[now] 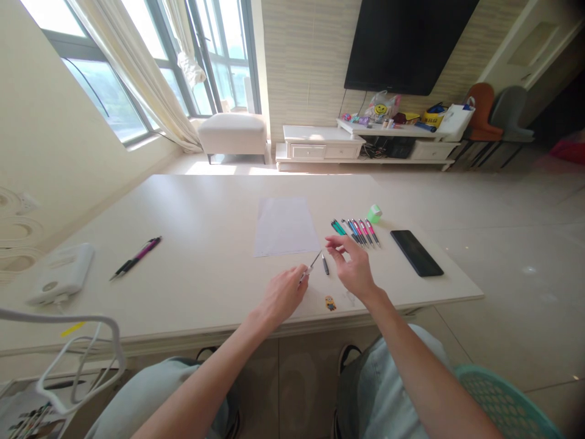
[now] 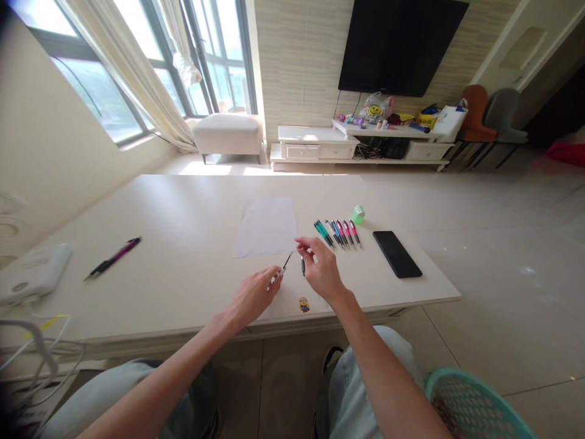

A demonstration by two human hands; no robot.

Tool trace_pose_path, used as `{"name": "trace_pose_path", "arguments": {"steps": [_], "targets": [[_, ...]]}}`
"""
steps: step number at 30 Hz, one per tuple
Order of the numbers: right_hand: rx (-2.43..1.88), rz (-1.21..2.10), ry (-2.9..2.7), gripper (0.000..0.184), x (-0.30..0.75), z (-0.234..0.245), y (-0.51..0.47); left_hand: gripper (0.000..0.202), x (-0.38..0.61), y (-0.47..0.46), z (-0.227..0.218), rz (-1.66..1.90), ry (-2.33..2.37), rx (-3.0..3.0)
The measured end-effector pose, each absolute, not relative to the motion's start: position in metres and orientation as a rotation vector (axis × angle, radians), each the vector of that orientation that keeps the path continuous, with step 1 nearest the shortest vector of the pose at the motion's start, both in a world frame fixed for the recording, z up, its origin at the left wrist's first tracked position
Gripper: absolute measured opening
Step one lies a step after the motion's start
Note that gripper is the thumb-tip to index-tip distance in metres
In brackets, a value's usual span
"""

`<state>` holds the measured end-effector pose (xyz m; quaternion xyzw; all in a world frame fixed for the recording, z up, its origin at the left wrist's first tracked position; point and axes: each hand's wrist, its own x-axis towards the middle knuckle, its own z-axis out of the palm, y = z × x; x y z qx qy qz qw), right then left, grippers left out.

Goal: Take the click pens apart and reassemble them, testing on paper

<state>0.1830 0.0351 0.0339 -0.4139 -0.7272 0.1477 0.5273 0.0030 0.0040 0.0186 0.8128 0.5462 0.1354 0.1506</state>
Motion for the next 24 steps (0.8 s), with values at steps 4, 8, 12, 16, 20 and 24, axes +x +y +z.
{"name": "trace_pose_path", "arguments": {"steps": [4, 8, 12, 16, 20, 24], "targets": [[-0.970, 0.351, -1.765, 0.022, 0.1826, 0.0355, 0.0338, 0.021, 0.0026, 0.0040, 0.0185, 0.379, 1.576, 2.367], [-0.956, 0.342, -1.783, 0.024, 0.1831, 0.0362, 0.0332, 0.023, 0.0019, 0.0041, 0.0183, 0.380, 1.588, 2.378], [-0.951, 0.330, -1.807, 0.024, 0.1834, 0.0360, 0.0328, 0.025, 0.0009, 0.0046, 0.0194, 0.359, 1.583, 2.367], [-0.960, 0.319, -1.824, 0.025, 0.1847, 0.0353, 0.0333, 0.025, 0.0004, 0.0050, 0.0198, 0.364, 1.602, 2.365], [-0.969, 0.314, -1.835, 0.024, 0.1887, 0.0357, 0.0350, 0.027, 0.0001, 0.0053, 0.0201, 0.364, 1.642, 2.361], [-0.977, 0.332, -1.857, 0.026, 0.1921, 0.0367, 0.0359, 0.029, -0.0011, 0.0058, 0.0205, 0.342, 1.688, 2.354]]}}
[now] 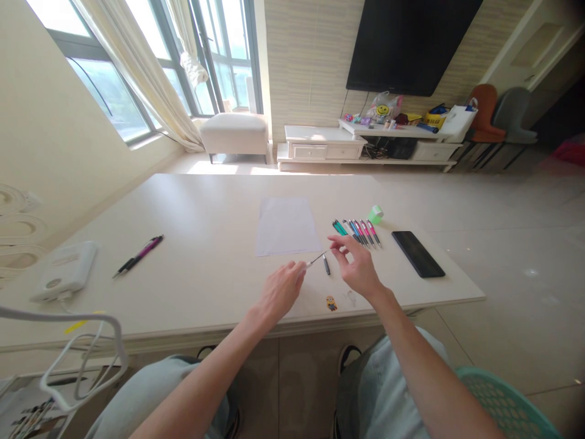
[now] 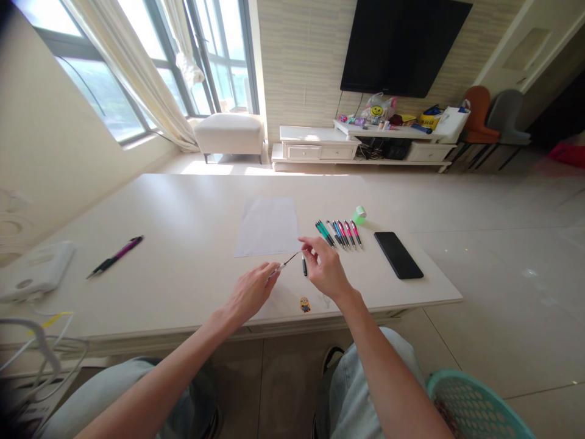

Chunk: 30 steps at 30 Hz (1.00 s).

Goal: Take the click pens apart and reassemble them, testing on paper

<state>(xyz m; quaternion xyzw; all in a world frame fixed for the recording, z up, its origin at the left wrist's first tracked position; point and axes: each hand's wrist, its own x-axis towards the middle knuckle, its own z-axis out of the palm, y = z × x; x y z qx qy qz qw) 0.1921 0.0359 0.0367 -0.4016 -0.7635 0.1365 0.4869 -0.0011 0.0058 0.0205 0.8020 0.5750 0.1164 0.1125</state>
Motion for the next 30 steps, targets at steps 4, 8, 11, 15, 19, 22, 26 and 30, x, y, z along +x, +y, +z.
{"name": "trace_pose_path", "arguments": {"steps": [4, 8, 11, 15, 19, 22, 26, 30], "targets": [[-0.994, 0.355, -1.872, 0.027, 0.193, 0.036, 0.036, 0.028, -0.003, 0.007, 0.020, 0.335, 1.702, 2.364], [-1.002, 0.382, -1.874, 0.028, 0.194, 0.035, 0.037, 0.028, -0.006, 0.009, 0.022, 0.313, 1.713, 2.360], [-1.005, 0.407, -1.881, 0.028, 0.194, 0.032, 0.038, 0.029, -0.009, 0.009, 0.022, 0.320, 1.722, 2.388], [-1.007, 0.463, -1.914, 0.030, 0.190, 0.029, 0.037, 0.030, -0.009, 0.009, 0.022, 0.359, 1.711, 2.397], [-1.000, 0.571, -1.895, 0.033, 0.183, 0.028, 0.035, 0.029, -0.008, 0.009, 0.019, 0.398, 1.686, 2.378], [-1.060, 0.676, -1.854, 0.038, 0.183, 0.027, 0.039, 0.029, -0.007, 0.009, 0.018, 0.434, 1.668, 2.349], [-1.410, 0.552, -1.842, 0.022, 0.194, 0.009, 0.052, 0.030, -0.007, 0.009, 0.019, 0.476, 1.671, 2.309], [-1.671, 0.342, -1.852, 0.024, 0.197, -0.020, 0.061, 0.030, -0.007, 0.009, 0.019, 0.500, 1.677, 2.295]]}}
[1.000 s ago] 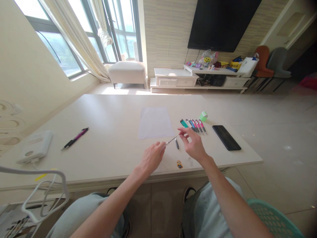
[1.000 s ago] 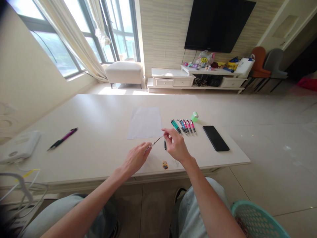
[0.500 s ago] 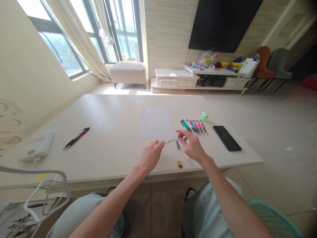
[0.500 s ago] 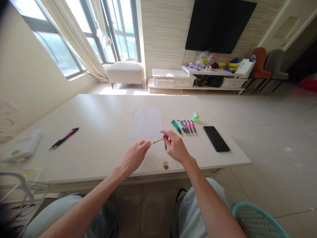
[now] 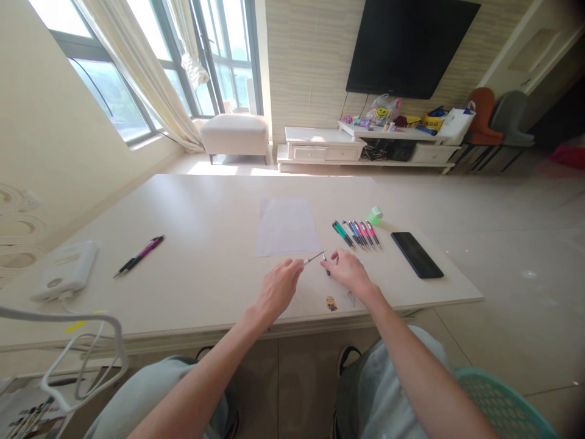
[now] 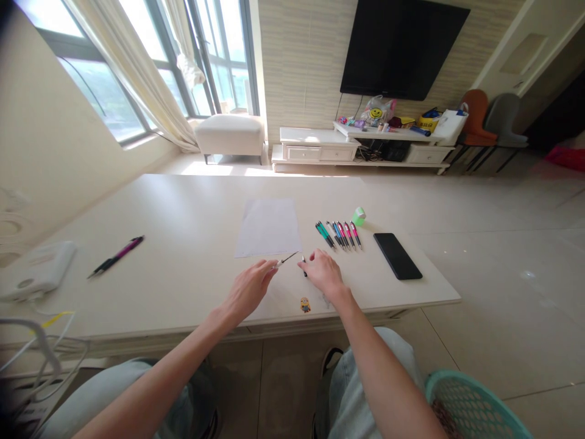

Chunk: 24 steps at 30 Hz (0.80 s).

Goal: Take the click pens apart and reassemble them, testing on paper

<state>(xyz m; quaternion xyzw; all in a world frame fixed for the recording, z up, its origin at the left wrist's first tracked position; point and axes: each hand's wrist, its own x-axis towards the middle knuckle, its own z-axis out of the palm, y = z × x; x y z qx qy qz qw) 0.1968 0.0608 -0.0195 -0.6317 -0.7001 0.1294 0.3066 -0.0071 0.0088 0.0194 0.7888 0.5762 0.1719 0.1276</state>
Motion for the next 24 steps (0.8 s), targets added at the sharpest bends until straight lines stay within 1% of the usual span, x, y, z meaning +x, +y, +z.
{"name": "trace_pose_path", "arguments": {"steps": [3, 6, 8, 10, 12, 14, 18, 24], "targets": [[-1.653, 0.403, -1.858, 0.014, 0.193, -0.031, 0.065, 0.030, -0.007, 0.008, 0.019, 0.488, 1.690, 2.279], [-1.525, 0.651, -1.728, 0.012, 0.189, -0.025, 0.068, 0.030, -0.008, 0.008, 0.019, 0.475, 1.702, 2.269], [-1.348, 0.854, -1.547, 0.022, 0.187, -0.013, 0.069, 0.030, -0.009, 0.008, 0.019, 0.472, 1.704, 2.271], [-1.150, 0.961, -1.355, 0.035, 0.185, 0.001, 0.067, 0.031, -0.010, 0.008, 0.018, 0.473, 1.691, 2.282], [-1.012, 0.965, -1.223, 0.038, 0.184, 0.013, 0.063, 0.031, -0.011, 0.008, 0.017, 0.476, 1.681, 2.285], [-0.952, 0.935, -1.159, 0.033, 0.183, 0.021, 0.059, 0.031, -0.011, 0.007, 0.017, 0.469, 1.685, 2.277], [-0.931, 0.901, -1.171, 0.028, 0.181, 0.025, 0.053, 0.032, -0.010, 0.006, 0.019, 0.446, 1.702, 2.265], [-0.933, 0.901, -1.263, 0.027, 0.178, 0.025, 0.051, 0.031, -0.009, 0.007, 0.019, 0.442, 1.709, 2.278]]}}
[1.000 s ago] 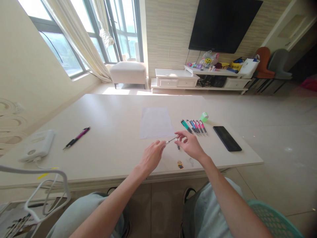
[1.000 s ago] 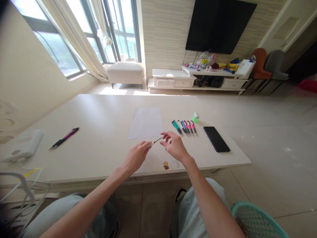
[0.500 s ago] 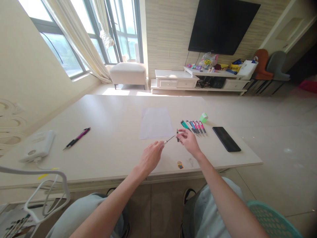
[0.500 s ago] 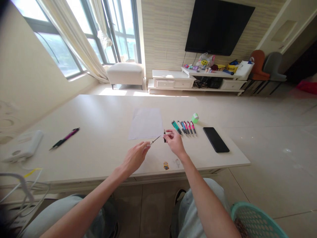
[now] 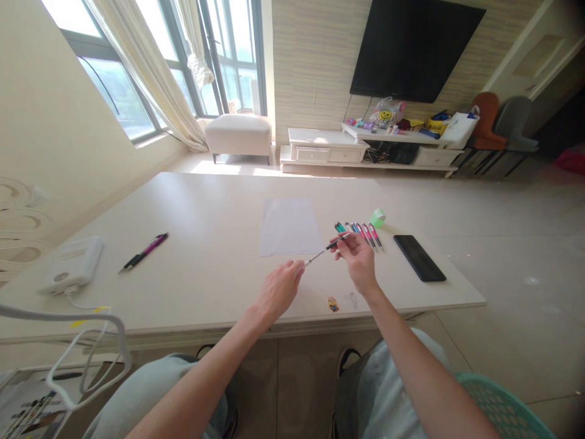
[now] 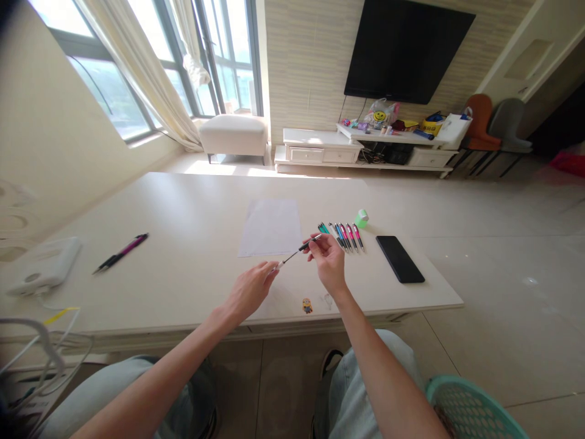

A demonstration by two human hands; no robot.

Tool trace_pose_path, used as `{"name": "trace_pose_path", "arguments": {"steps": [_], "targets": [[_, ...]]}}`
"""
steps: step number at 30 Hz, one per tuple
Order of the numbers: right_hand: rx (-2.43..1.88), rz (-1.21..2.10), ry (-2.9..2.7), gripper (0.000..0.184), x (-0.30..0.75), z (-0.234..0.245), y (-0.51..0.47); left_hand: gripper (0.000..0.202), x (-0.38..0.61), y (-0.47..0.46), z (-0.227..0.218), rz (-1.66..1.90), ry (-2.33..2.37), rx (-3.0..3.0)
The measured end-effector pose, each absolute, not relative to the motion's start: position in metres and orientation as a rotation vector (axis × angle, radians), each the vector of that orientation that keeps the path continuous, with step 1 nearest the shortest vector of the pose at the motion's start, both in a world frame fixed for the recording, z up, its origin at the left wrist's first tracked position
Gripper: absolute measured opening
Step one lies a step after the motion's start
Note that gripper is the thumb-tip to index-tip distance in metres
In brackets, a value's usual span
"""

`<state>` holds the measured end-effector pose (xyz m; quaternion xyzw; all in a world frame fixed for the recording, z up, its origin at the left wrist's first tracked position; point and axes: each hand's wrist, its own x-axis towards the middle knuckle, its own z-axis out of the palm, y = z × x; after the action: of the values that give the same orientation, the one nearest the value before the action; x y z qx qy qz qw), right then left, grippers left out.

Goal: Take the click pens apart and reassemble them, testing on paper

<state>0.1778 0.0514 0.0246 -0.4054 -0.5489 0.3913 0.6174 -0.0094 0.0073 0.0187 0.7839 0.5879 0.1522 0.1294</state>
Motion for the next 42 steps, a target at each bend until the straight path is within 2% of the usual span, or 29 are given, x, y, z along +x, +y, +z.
{"name": "trace_pose_path", "arguments": {"steps": [13, 19, 26, 32, 35, 38, 42], "targets": [[-0.969, 1.062, -1.395, 0.026, 0.173, 0.020, 0.046, 0.025, -0.008, 0.007, 0.025, 0.648, 1.637, 2.387], [-0.962, 1.093, -1.380, 0.026, 0.169, 0.023, 0.043, 0.022, -0.007, 0.006, 0.017, 0.716, 1.552, 2.245], [-0.988, 1.113, -1.349, 0.029, 0.167, 0.018, 0.043, 0.023, -0.003, 0.008, 0.015, 0.968, 1.446, 2.136], [-0.921, 1.246, -1.274, 0.030, 0.160, 0.017, 0.040, 0.028, -0.004, 0.016, 0.015, 0.995, 1.501, 1.952], [-0.952, 1.196, -1.205, 0.027, 0.159, 0.015, 0.041, 0.026, -0.005, 0.017, 0.016, 1.025, 1.467, 1.914], [-1.029, 1.139, -1.154, 0.032, 0.160, 0.012, 0.043, 0.025, -0.005, 0.015, 0.018, 1.014, 1.412, 1.915], [-0.966, 1.245, -1.152, 0.030, 0.162, 0.015, 0.044, 0.028, -0.004, 0.013, 0.020, 1.025, 1.407, 1.841]]}}
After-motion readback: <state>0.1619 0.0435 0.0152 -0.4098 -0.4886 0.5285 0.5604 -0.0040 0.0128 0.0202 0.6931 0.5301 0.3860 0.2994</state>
